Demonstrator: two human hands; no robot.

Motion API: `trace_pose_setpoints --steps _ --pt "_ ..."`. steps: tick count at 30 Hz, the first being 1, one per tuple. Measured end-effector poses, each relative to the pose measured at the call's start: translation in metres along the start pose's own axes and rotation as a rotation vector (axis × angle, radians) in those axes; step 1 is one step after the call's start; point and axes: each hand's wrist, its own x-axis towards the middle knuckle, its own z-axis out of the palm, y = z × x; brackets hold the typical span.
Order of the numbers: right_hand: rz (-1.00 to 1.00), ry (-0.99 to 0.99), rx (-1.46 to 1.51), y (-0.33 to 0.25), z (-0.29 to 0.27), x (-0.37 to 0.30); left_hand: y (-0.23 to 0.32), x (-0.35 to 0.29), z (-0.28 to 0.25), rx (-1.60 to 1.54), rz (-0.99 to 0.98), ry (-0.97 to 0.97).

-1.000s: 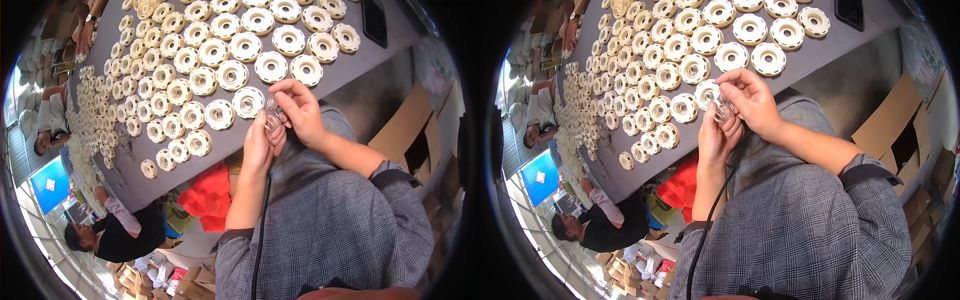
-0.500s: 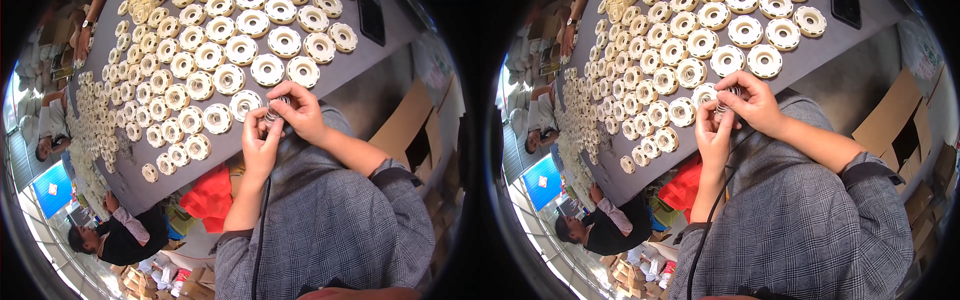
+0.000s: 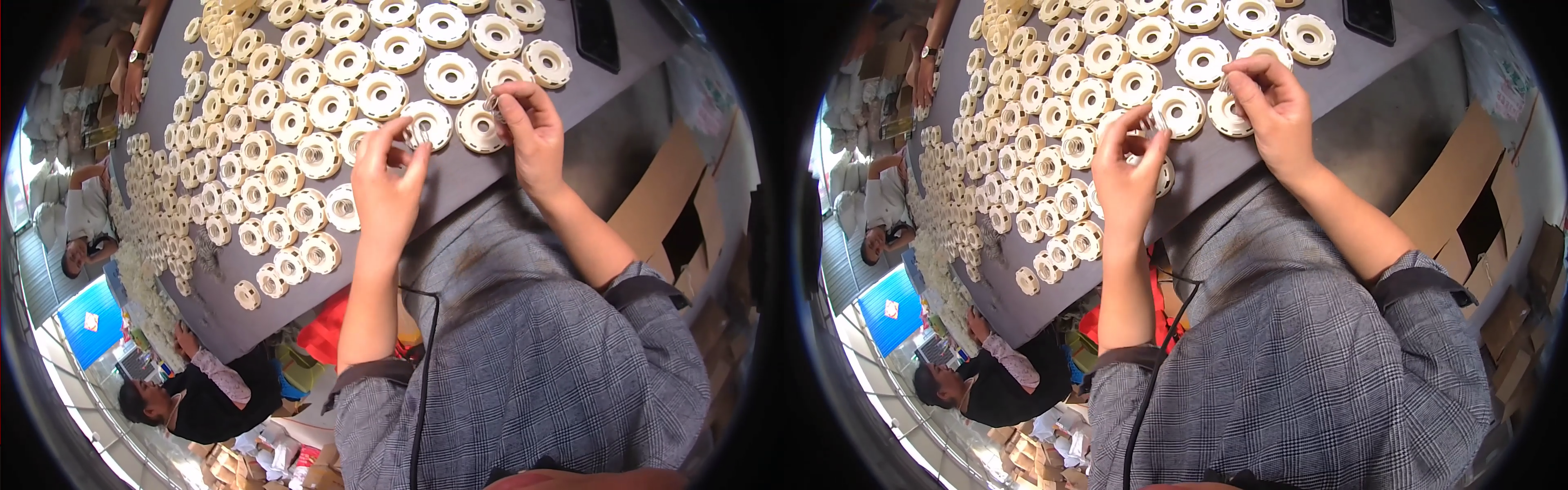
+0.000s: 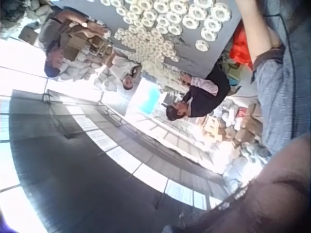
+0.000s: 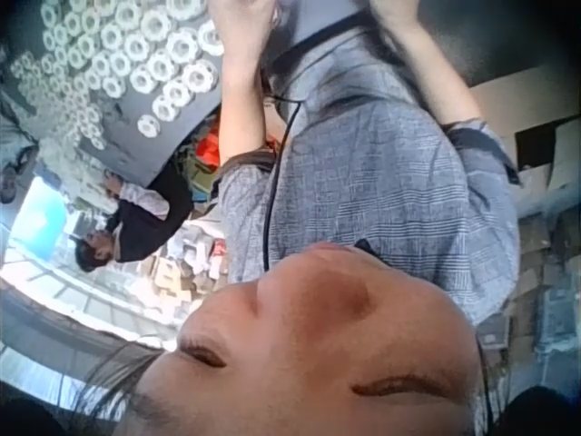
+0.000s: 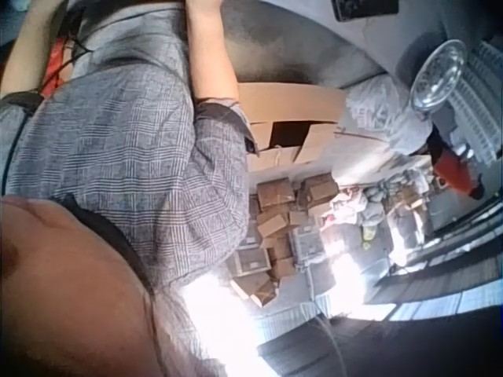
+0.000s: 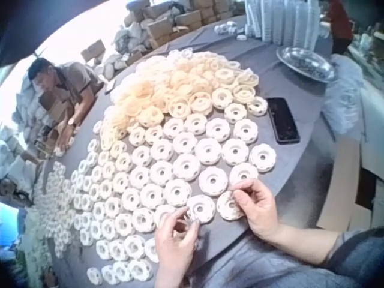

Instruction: The person dumps plastic components from a cardboard box onto a table, arranges them across the surface, inserts metal springs into the components by hand, and gathers the assembled parts together.

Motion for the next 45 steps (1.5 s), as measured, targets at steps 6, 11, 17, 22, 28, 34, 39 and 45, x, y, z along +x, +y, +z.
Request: trace_pose_setpoints --steps 6,11,17,22,28,34,39,45 --pt "0.048 0.005 -0.016 -0.004 -0.004 -0.002 -0.015 0.023 0.01 0.269 0.001 -0.122" --pt "0.119 -0.035 0.016 -0.002 -0.008 0.001 -0.014 0.022 0.014 0.365 -0.003 -0.069" --pt "0.346 -0.247 0.032 0.001 0.001 -0.01 0.011 -0.002 0.013 -0.117 0.159 -0.094" --pt "0.505 -0.348 0.105 -0.002 0.004 -0.017 0.012 -0.018 0.011 -0.147 0.164 -0.101" --pt "0.523 -0.442 0.071 -0.004 0.003 -0.022 0.004 -0.037 0.013 -0.042 0.141 0.048" --pt "0.125 -0.462 -0.247 -0.005 0.002 -0.031 0.017 -0.059 0.028 -0.544 -0.283 -0.075" --pt "0.185 -0.487 -0.144 -0.007 -0.001 -0.031 0.019 -0.062 0.029 -1.737 -0.727 -0.534" --pt "0.294 -0.437 -0.059 -0.007 -0.006 -0.03 0.017 -0.067 0.037 -0.992 -0.511 -0.234"
